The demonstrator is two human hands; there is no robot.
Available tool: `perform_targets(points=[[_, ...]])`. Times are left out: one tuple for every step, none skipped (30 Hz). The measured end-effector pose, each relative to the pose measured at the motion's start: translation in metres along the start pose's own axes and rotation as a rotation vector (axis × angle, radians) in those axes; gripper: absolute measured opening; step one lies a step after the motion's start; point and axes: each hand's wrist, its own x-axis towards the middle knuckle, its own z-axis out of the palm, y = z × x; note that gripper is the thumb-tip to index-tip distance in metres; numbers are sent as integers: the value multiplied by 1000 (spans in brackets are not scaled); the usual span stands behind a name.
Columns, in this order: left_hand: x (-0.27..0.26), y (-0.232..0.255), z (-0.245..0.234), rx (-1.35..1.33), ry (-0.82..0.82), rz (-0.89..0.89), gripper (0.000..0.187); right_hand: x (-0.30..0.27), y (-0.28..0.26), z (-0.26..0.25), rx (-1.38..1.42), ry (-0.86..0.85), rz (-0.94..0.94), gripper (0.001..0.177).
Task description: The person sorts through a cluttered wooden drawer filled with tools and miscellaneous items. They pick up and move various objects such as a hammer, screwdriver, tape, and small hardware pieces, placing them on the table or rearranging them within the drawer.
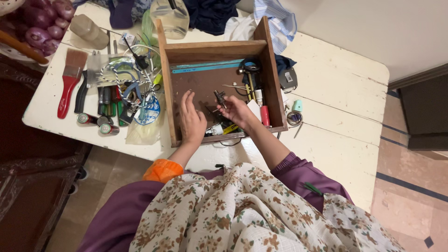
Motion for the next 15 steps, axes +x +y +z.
perform_targets(points=[[0,0,0,3,-2,3,60,-6,-4,5,2,13,-18,32],[0,0,0,7,-4,7,60,-11,-7,10,4,26,-36,31],[0,-1,0,10,-5,10,60,-15,-10,14,6,39,-54,30],[-1,-1,0,12,-6,9,60,-19,-12,16,7,30,-57,30],[-1,-2,1,12,-7,9,60,-22,-14,16,7,22,-61,30],[-1,-3,2,12,-9,9,60,-24,-15,14,8,14,-66,30],[0,-3,2,18,-11,13,58,-26,-15,10,5,44,-87,26],[0,-3,3,23,-13,17,57,-27,-14,4,2,73,-108,23],[-1,-4,2,28,-17,20,56,-27,-12,-4,0,103,-129,21],[-1,-5,2,23,-21,20,55,-26,-10,-13,46,25,-180,17],[-1,-5,1,17,-27,20,54,-26,-8,-22,93,-50,-232,15],[-1,-4,1,11,-33,19,53,-26,-7,-28,139,-126,-285,16],[-1,-4,1,11,-48,14,51,-28,-6,-32,115,-38,-286,13],[-1,-4,1,10,-63,9,50,-32,-8,-33,91,51,-286,16],[-1,-4,1,12,-80,3,49,-38,-9,-32,70,141,-285,22]])
